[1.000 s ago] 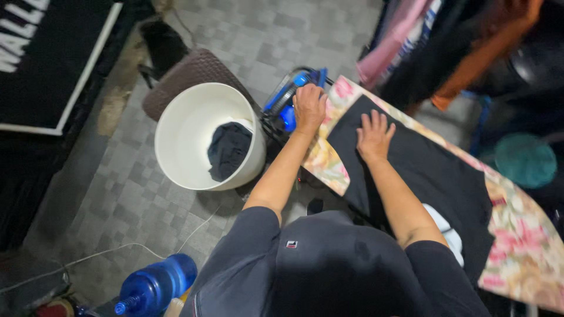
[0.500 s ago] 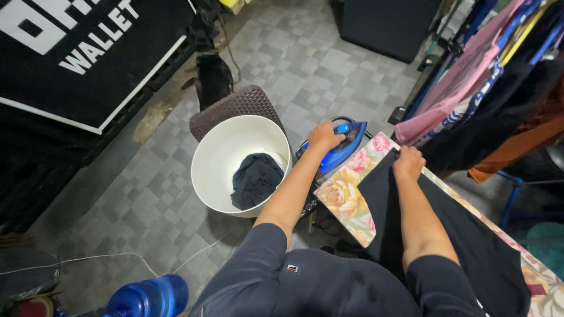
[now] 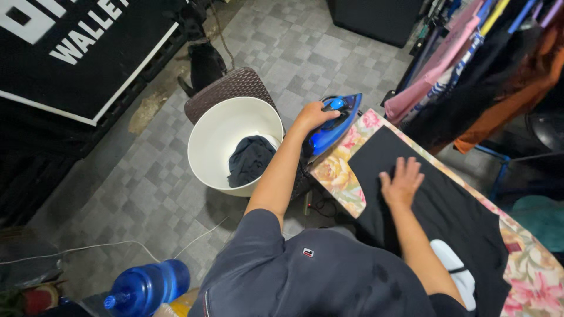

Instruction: The person irons a black t-shirt on a floral-patterned ironing board. They repeatedly smooth the fabric, reposition the shirt, and use a blue steam iron to press different sections until the garment is flat.

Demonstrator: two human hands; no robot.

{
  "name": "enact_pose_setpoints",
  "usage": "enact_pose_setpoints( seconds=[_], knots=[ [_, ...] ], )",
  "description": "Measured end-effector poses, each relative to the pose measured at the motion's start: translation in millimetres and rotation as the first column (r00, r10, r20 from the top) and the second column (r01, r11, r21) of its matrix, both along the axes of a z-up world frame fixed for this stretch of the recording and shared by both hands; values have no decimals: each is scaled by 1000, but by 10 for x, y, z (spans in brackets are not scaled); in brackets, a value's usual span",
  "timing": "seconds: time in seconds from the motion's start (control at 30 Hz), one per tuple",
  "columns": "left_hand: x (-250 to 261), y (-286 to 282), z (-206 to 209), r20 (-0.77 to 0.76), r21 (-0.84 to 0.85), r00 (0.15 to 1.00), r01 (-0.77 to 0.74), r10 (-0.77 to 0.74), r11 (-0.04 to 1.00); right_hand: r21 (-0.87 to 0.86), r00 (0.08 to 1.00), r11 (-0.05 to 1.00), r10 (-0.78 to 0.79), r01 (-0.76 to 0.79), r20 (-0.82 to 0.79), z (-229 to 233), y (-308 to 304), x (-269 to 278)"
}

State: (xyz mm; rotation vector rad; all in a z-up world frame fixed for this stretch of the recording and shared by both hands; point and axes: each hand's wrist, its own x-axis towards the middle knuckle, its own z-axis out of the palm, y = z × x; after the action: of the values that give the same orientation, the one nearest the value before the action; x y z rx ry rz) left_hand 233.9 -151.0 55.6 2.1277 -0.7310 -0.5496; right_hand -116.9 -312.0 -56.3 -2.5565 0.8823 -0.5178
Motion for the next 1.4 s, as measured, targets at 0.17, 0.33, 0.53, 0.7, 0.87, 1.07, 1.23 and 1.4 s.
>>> enact_pose_setpoints(
  seconds=[0.17,0.33,0.53,0.7,0.87,1.07,1.23,1.4],
  knots=[
    [-941,4,454,22,150,997,72,-76,986,-7,981,983,-186,186,-57,152,-326,-562],
    [-1715,-190,238,100,252,977,159,-189,955,-83,953,983,-179,163,-246,93,-335,-916],
    [-2147,-284,86,118,357,962,191,-247,914,-128,968,986,-131,105,-214,-129,-332,-1065],
    [-2220,-743,260,130,388,952,208,-277,898,-134,967,986,-127,99,-220,-184,-287,-1099],
    [-2309,-1272,332,131,389,944,232,-303,892,-83,956,989,-137,119,-259,-82,-273,-1085],
    [-2097,-671,376,-71,394,934,349,-350,851,-51,943,991,-135,126,-303,30,-257,-1047],
    [-2228,-795,378,73,449,925,302,-372,841,-73,943,991,-132,115,-304,-10,-255,-1061],
    [-2409,-1397,399,114,422,939,251,-325,871,-72,936,990,-141,125,-322,-7,-260,-1054]
  ],
)
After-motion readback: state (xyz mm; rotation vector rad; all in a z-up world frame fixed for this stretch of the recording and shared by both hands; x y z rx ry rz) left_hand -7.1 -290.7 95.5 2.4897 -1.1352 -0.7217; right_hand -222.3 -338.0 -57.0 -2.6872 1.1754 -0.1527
